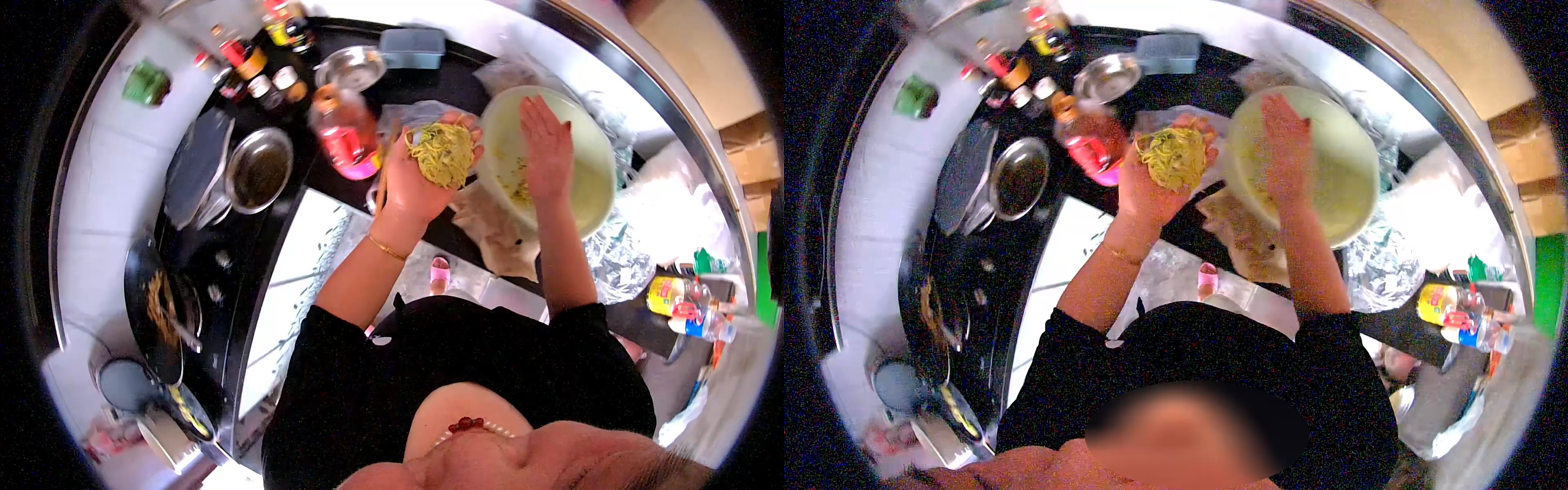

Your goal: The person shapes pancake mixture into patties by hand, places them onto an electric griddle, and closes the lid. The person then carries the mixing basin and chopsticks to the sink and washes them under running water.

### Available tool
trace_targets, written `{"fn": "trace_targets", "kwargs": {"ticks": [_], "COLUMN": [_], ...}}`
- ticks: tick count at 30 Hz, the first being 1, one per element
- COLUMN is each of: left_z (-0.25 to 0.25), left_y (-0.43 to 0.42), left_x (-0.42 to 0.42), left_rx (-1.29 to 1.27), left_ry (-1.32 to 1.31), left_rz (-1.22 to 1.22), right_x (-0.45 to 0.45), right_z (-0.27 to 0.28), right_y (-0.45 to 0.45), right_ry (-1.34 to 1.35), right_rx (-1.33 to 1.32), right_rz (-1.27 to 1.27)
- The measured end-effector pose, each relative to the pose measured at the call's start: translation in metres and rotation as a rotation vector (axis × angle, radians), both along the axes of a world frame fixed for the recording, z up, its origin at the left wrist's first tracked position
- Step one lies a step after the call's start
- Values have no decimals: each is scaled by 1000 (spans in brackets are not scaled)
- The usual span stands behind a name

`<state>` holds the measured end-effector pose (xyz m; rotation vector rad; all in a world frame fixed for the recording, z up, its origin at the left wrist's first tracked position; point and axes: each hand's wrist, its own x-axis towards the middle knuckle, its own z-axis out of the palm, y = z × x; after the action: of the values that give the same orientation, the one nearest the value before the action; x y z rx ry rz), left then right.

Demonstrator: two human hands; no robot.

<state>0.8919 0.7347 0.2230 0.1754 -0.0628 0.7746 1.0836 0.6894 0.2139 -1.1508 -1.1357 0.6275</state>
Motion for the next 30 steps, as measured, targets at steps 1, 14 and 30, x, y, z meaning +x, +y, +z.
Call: {"fn": "trace_targets", "kwargs": {"ticks": [1, 14, 30], "left_z": [7, 53, -74], "left_y": [-8, -225, -371], "left_x": [-25, -453, -874], "left_rx": [-62, -105, -659], "left_ry": [53, 85, 1398], "left_rz": [18, 410, 1499], "right_x": [-8, -306, -431], "right_z": [-3, -4, -13], "right_y": [-2, -60, -89], "right_ry": [-103, 631, 594], "right_rx": [-18, -325, -558], "right_rz": [4, 351, 564]}}
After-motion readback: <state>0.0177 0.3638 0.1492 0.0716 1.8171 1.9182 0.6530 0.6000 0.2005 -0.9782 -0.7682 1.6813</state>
